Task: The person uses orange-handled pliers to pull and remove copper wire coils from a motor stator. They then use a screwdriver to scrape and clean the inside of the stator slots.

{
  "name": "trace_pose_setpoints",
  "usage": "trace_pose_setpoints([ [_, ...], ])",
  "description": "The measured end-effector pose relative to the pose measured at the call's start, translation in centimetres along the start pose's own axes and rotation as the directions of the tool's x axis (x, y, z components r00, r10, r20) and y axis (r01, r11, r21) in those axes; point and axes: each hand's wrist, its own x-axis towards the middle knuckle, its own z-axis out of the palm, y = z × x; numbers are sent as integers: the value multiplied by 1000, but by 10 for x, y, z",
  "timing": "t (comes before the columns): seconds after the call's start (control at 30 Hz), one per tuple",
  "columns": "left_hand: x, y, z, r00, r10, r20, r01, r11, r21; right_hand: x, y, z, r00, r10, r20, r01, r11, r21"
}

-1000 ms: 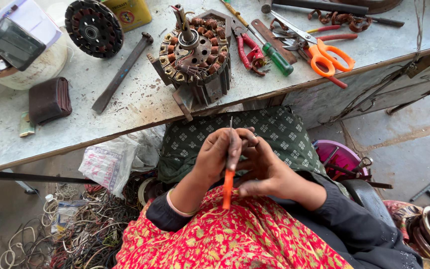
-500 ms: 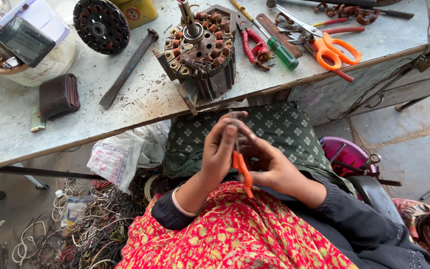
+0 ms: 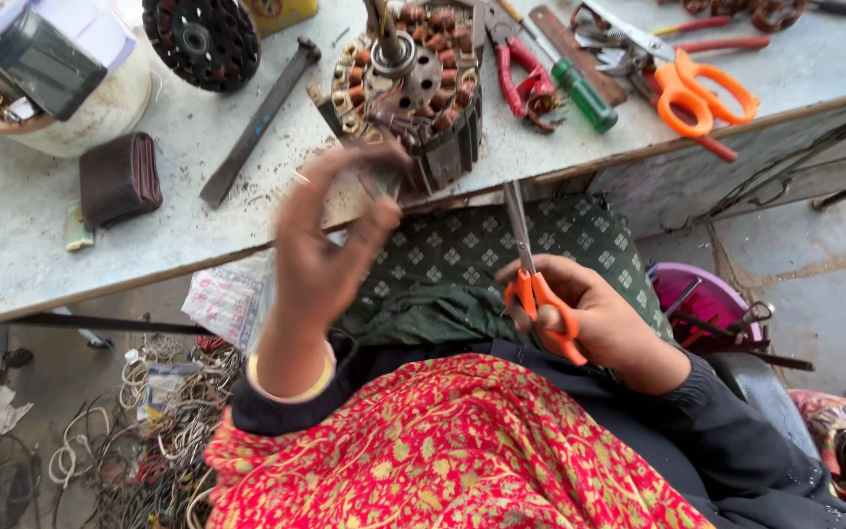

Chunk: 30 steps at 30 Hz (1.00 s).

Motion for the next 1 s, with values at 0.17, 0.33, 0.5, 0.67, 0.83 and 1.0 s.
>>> trace_pose_setpoints([
  [0.17, 72, -66, -16, 994, 26, -110, 30, 876, 482, 15, 4, -12, 999, 17, 48, -27, 978, 206],
  [0.33, 125, -92, -15, 976, -212, 51, 162, 861, 482, 31, -13, -5, 993, 33, 116, -47, 991, 121],
  [0.5, 128, -88, 0, 913, -342, 223, 258, 907, 333, 47, -33, -8, 995, 80, 55, -81, 997, 12],
  [0.67, 118, -93, 7, 950, -260, 175, 252, 965, 67, 67, -24, -15, 998, 23, 60, -19, 998, -61],
  [0.83, 119, -93, 6, 952, -253, 172, 243, 967, 76, 69, -22, -22, 995, 100, -21, -101, 993, -61],
  [1.0, 119, -95, 6, 966, -194, 174, 189, 981, 42, 66, -27, -22, 994, 110, 17, -107, 987, -119],
])
